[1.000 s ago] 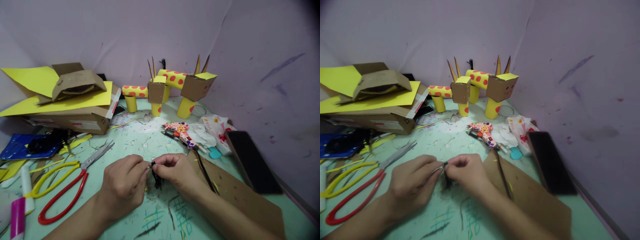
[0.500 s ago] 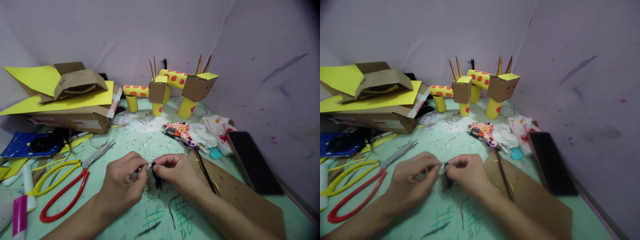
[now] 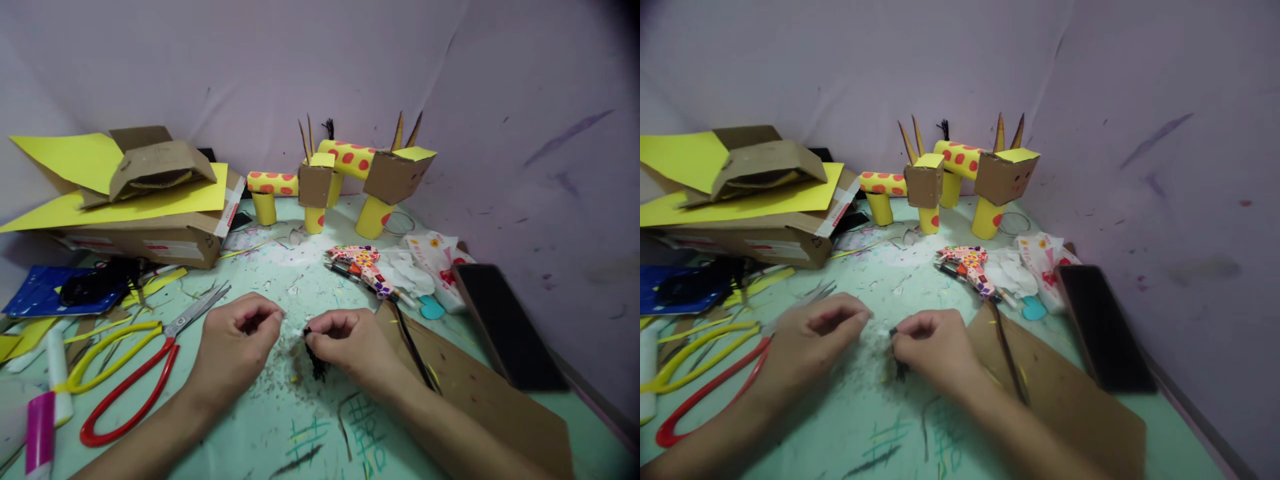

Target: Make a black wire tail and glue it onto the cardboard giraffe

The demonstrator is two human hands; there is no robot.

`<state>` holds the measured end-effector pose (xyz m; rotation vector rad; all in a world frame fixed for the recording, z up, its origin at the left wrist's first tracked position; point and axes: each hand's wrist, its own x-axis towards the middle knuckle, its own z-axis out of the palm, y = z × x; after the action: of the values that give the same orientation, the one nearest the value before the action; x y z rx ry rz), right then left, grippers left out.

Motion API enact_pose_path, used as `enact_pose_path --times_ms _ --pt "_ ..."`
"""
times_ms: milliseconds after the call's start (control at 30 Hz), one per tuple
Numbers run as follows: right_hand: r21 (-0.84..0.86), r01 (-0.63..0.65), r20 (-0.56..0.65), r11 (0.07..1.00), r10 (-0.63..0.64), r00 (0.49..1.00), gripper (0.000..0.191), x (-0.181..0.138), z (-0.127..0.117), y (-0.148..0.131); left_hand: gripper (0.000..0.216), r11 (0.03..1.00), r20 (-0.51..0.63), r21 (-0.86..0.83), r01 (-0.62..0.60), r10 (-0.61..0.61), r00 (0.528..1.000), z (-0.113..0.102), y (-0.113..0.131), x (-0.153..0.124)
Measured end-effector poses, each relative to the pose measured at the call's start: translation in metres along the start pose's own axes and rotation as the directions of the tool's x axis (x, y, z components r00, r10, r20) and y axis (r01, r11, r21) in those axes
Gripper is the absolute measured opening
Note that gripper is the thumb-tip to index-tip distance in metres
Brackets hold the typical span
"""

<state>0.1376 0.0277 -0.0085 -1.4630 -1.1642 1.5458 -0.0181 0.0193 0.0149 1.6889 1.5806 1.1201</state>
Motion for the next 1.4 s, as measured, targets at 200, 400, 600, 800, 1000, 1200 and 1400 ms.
enact_pose_path --times_ms 200,400,600,800,1000,1200,1400 --pt "-0.177 0.289 0.139 0.941 -0.267 0.954 0.008 -0.004 -0.001 0.009 0.015 0.949 0.143 -0.175 0.264 -0.241 0.96 -0.002 0.0 0.003" --pt "-0.039 0.207 0.081 0.977 -0.204 0.976 0.005 -0.001 -0.002 0.001 0.012 0.976 0.117 -0.215 0.04 -0.015 0.993 -0.003 -0.002 -0.003" --pt "0.125 0.033 0.125 0.992 -0.049 0.991 0.007 -0.002 -0.003 -0.005 0.015 0.956 0.15 -0.101 -0.276 0.289 0.945 0.0 -0.003 -0.006" --pt "0.267 -0.15 0.253 0.952 0.081 0.964 0.016 -0.001 -0.008 -0.003 0.011 0.926 0.113 -0.117 -0.359 0.372 0.921 0.001 -0.012 -0.005" --pt "0.278 -0.159 0.243 0.947 0.091 0.966 0.018 0.0 -0.008 -0.001 0.012 0.933 0.165 -0.155 -0.325 0.348 0.923 -0.002 -0.011 -0.003" --pt "0.188 -0.111 0.238 0.976 0.064 0.969 0.012 0.0 -0.007 0.0 0.009 0.927 0.208 -0.115 -0.356 0.373 0.904 -0.005 -0.016 -0.004" --pt "0.161 -0.104 0.243 0.981 0.062 0.968 0.01 0.0 -0.007 0.001 0.015 0.87 0.242 -0.066 -0.489 0.489 0.838 -0.005 -0.018 -0.005"
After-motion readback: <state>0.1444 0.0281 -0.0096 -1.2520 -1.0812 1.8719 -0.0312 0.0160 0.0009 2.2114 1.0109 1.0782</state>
